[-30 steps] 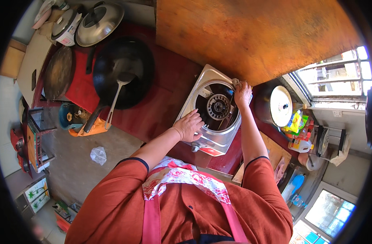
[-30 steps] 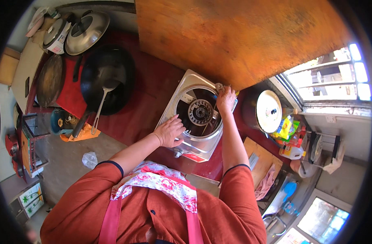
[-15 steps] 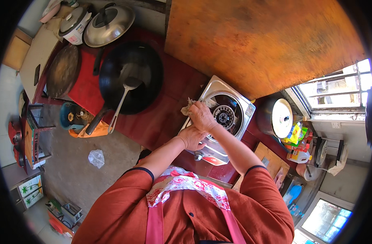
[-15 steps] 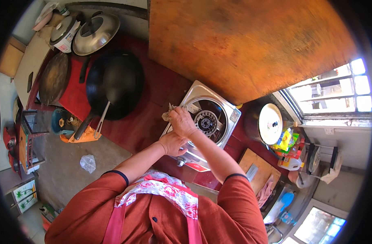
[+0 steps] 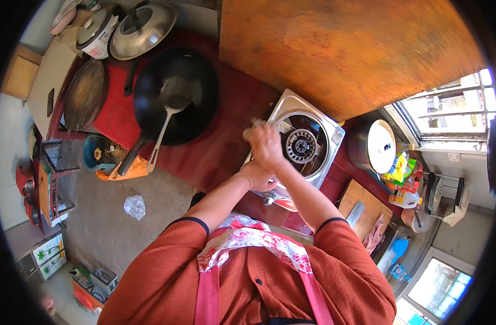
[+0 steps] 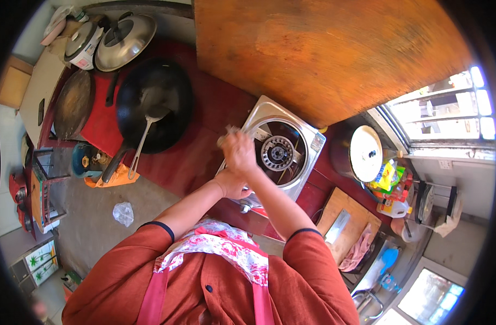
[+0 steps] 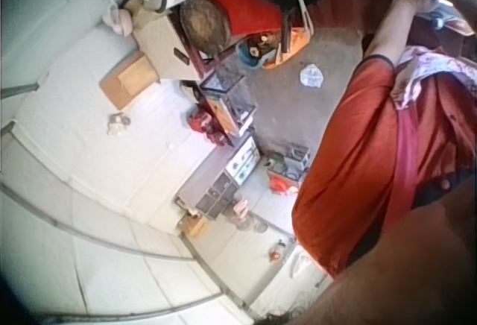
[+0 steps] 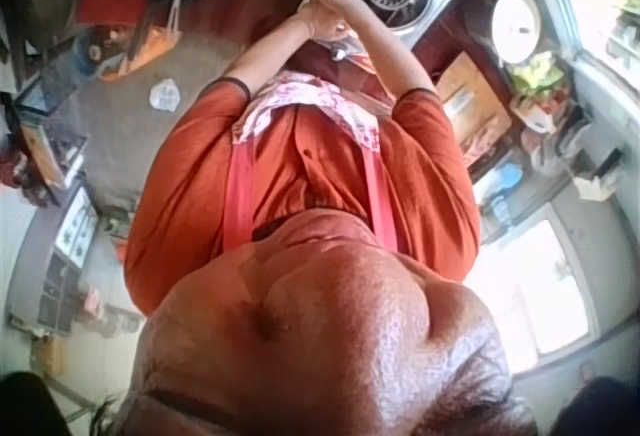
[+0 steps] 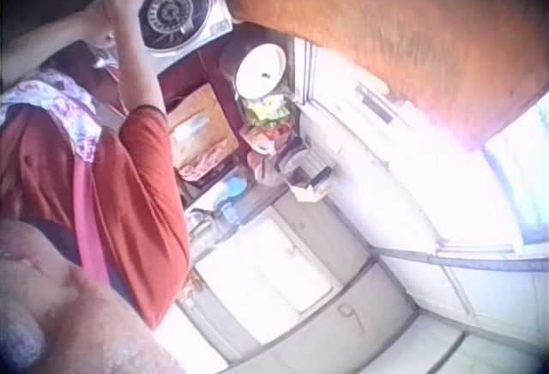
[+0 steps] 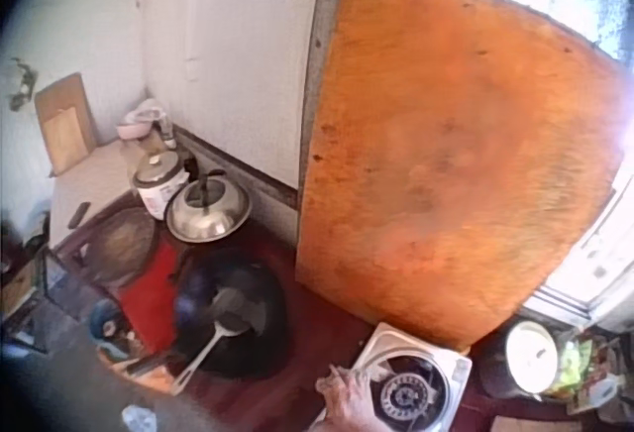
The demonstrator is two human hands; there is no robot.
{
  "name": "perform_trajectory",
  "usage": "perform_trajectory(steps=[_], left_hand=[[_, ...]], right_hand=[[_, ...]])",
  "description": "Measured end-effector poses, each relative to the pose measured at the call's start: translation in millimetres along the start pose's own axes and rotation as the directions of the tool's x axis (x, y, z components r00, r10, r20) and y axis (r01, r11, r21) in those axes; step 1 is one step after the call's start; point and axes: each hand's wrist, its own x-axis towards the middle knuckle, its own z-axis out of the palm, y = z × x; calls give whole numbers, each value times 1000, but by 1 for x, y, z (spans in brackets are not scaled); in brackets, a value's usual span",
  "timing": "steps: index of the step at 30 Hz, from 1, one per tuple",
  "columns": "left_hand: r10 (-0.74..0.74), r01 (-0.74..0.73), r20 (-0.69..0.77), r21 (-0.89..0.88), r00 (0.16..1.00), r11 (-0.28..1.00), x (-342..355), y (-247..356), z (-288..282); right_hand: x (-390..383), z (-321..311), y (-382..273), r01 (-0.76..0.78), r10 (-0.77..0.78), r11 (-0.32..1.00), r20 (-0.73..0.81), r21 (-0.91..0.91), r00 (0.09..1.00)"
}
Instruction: The person wipes the surface of a gas stove with a cloth and then uses a screwdriver to adjust or tighten internal parts of the burner assembly.
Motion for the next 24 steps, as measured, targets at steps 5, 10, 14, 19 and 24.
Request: perform_trajectory(steps=[5,10,14,19,24], left_hand=[[30,-29,-49,15,998,999,2,-4,16],[152,-123,-239,131,959,984,4,0,2],[150,-107,-264,168,953,980,3,0,3],[140,-117,-219,116,966,986,8,3,-5],[147,-107,-223,185,964,977,8,3,-1]], right_hand=[[14,-22,13,131,-159,981,213,141,964],[89,-23,101,-67,62,995,-71,-80,996],[107,-33,111,-543,506,837,-286,-65,814],[105,-45,143,-455,454,880,-45,-135,890],[36,-103,233,-711,739,670,98,-212,667]])
